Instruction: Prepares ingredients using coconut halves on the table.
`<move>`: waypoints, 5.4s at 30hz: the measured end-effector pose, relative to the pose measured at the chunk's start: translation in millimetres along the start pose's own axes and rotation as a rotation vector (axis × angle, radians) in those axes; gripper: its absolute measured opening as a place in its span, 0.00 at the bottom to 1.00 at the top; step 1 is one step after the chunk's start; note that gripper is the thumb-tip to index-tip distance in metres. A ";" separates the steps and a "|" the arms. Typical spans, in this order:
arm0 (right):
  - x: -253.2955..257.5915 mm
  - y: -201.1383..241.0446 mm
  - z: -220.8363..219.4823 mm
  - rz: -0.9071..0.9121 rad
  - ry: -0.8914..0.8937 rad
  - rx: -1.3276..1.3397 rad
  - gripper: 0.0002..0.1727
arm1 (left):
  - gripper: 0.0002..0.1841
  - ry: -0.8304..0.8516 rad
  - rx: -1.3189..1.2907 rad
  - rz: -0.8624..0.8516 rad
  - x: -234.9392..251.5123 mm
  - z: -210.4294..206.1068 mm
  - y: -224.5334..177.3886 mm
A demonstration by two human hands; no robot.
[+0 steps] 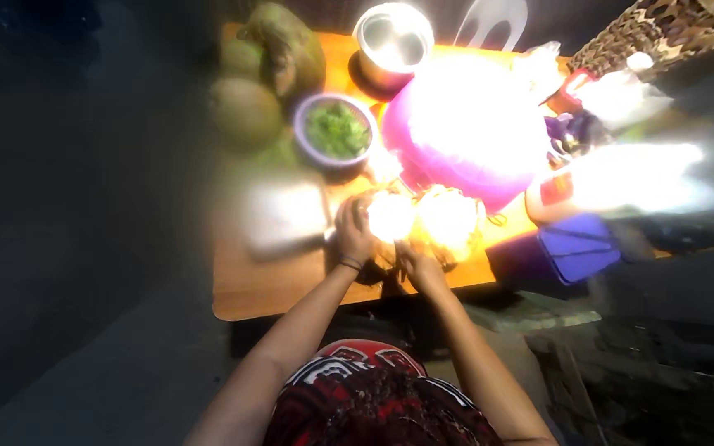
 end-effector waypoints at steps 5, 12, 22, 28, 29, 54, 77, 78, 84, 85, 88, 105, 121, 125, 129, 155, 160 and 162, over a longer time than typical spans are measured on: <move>-12.7 -1.0 13.8 0.227 -0.386 0.256 0.23 | 0.26 -0.024 -0.006 -0.027 -1.0 -2.4 6.5; -4.2 -8.2 13.9 0.181 -0.164 0.262 0.23 | 0.26 -0.045 0.043 -0.073 6.5 -3.4 10.7; 12.7 -22.4 -11.9 0.189 0.090 0.300 0.26 | 0.31 0.165 0.104 0.140 13.2 13.9 -2.6; 9.6 -26.2 -11.0 0.216 0.162 0.284 0.31 | 0.26 0.307 0.011 0.269 48.6 21.4 -5.0; 9.6 -26.9 -12.3 0.221 0.162 0.264 0.32 | 0.28 0.345 0.008 0.311 51.5 22.1 -2.8; -40.5 17.8 46.3 -0.340 0.056 -0.120 0.27 | 0.50 0.580 -0.069 0.302 -32.8 31.9 12.7; -41.9 68.7 35.0 -0.439 0.287 -0.416 0.28 | 0.45 0.572 0.024 0.188 -51.6 27.6 -0.7; -43.7 74.1 35.3 -0.425 0.331 -0.415 0.26 | 0.45 0.587 0.018 0.201 -53.4 28.1 -0.8; -34.0 61.9 39.2 -0.439 0.189 -0.389 0.29 | 0.45 0.587 -0.006 0.246 -54.4 28.1 -1.0; -37.8 61.6 33.2 -0.440 0.205 -0.384 0.29 | 0.45 0.582 -0.016 0.239 -55.3 27.3 -1.1; -46.9 65.8 28.1 -0.421 0.268 -0.377 0.26 | 0.44 0.566 -0.045 0.209 -60.6 25.1 0.2; -53.7 37.2 25.6 -0.407 0.132 -0.391 0.32 | 0.43 0.488 -0.039 0.147 -66.7 21.0 3.0; -55.9 36.0 45.8 -0.410 0.103 -0.385 0.32 | 0.42 0.468 -0.002 0.152 -64.2 21.8 -2.0; -59.9 30.0 21.8 -0.339 0.084 -0.413 0.32 | 0.44 0.479 0.008 0.199 -59.6 20.7 -3.3; -68.8 38.9 23.2 -0.353 0.175 -0.385 0.30 | 0.43 0.462 0.005 0.161 -65.3 20.2 -0.2; -55.3 16.8 16.5 -0.349 0.070 -0.344 0.33 | 0.43 0.455 -0.011 0.171 -57.6 18.7 2.6; -63.4 31.9 28.4 -0.354 0.203 -0.334 0.30 | 0.44 0.450 0.001 0.135 -65.0 18.6 2.0; -55.3 30.1 38.5 -0.368 0.132 -0.339 0.31 | 0.44 0.469 0.004 0.160 -61.4 19.5 0.6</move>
Point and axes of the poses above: each hand's wrist, its own x-axis towards the middle knuckle, its own z-axis out of the back of the hand, y = z × x, the point moved 3 cm from there along x, towards the middle knuckle, and after that the axes turned 2 degrees about -x, right-handed, at the moved point
